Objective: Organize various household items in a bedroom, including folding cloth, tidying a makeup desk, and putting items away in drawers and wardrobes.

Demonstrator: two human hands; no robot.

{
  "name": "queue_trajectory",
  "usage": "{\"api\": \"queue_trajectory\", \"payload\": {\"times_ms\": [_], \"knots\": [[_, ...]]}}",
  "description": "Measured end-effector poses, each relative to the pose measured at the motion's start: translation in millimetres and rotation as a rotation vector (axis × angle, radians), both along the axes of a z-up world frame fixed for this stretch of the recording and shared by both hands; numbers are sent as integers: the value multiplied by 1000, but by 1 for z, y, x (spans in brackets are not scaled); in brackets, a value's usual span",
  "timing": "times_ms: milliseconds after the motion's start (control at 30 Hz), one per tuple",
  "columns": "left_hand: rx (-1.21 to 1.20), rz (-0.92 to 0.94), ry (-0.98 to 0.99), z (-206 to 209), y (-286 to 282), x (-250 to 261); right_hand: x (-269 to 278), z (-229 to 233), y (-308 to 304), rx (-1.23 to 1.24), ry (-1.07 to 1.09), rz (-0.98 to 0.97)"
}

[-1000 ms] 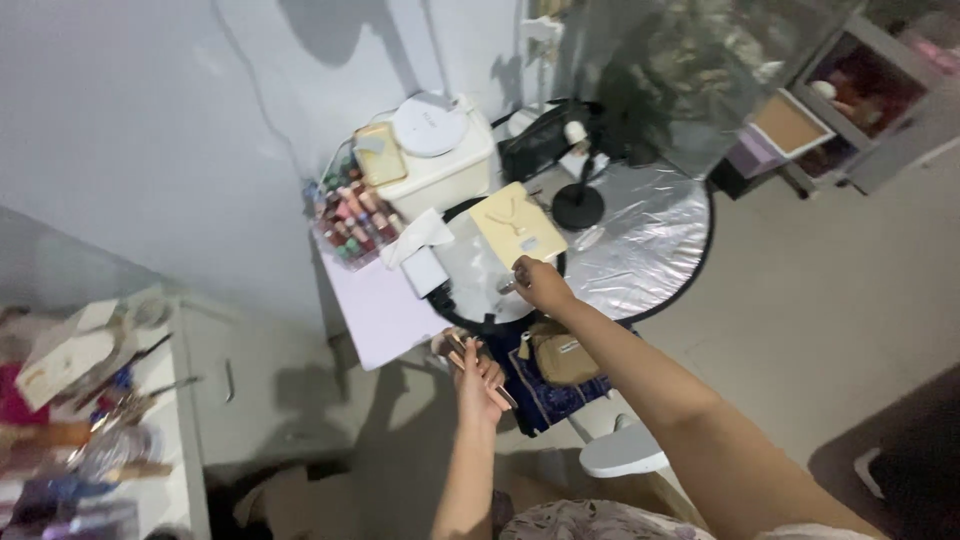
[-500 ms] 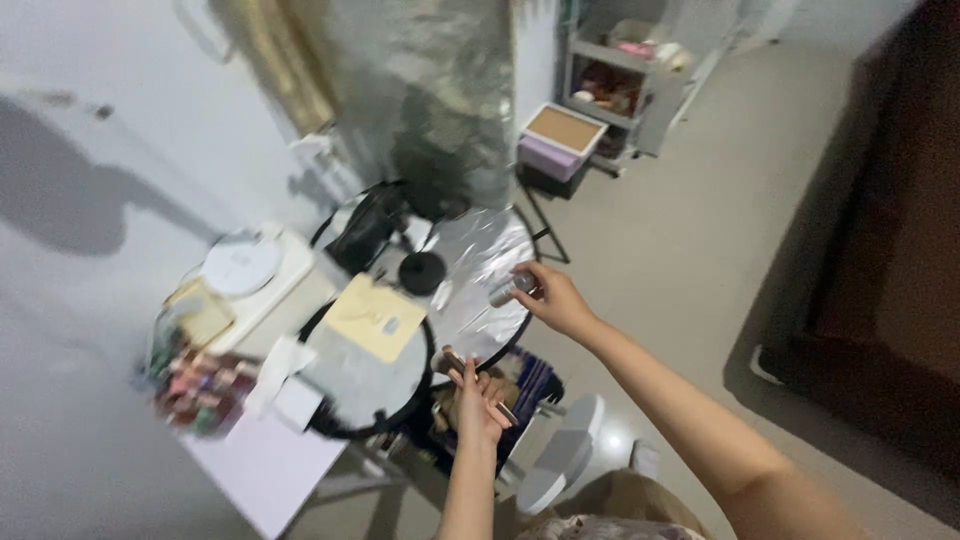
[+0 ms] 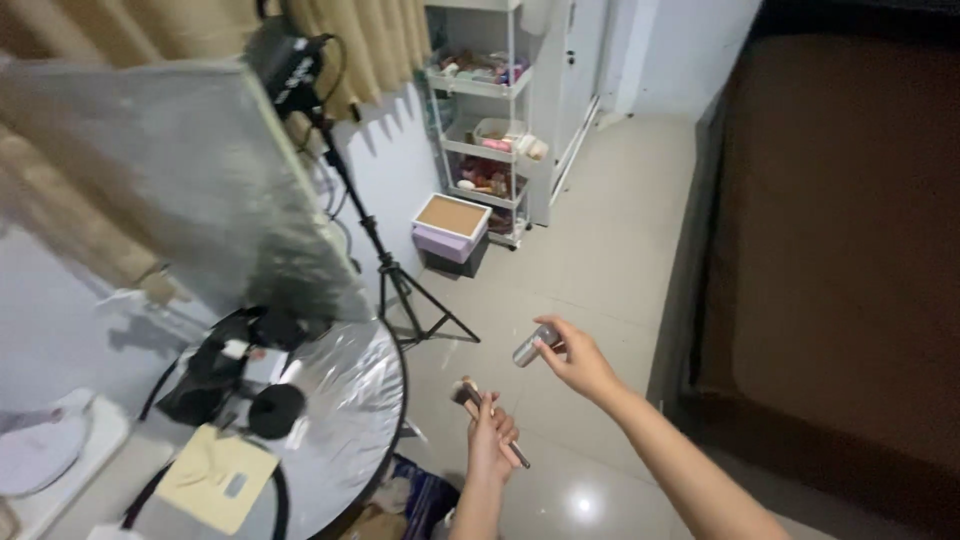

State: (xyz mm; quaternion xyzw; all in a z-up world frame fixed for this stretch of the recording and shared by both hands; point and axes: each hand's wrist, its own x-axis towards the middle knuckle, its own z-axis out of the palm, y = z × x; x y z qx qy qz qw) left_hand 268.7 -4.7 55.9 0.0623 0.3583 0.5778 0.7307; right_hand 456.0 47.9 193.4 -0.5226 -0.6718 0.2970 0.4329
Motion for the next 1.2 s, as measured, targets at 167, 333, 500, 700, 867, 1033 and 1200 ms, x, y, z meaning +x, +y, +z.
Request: {"api": "queue_trajectory", "payload": {"times_ms": [167, 333, 500, 700, 867, 1033, 1200], "knots": [[-26, -11, 1, 12, 39, 83, 89, 15, 36, -28, -36, -39], [-49, -11, -16, 18, 70, 122, 135, 13, 82, -43, -33, -43], [-7, 15, 8, 3, 139, 138, 154, 5, 146, 9, 40, -39], [36, 29, -32, -28, 274, 153, 164, -7, 264, 27, 85, -46], [11, -13, -58, -44, 427, 158, 177, 7, 388, -4, 76, -100], [78, -63, -34, -18, 542, 163, 193, 11, 489, 15, 40, -159], [23, -52, -34, -18, 617, 179, 209, 4, 550, -93, -29, -136]]}}
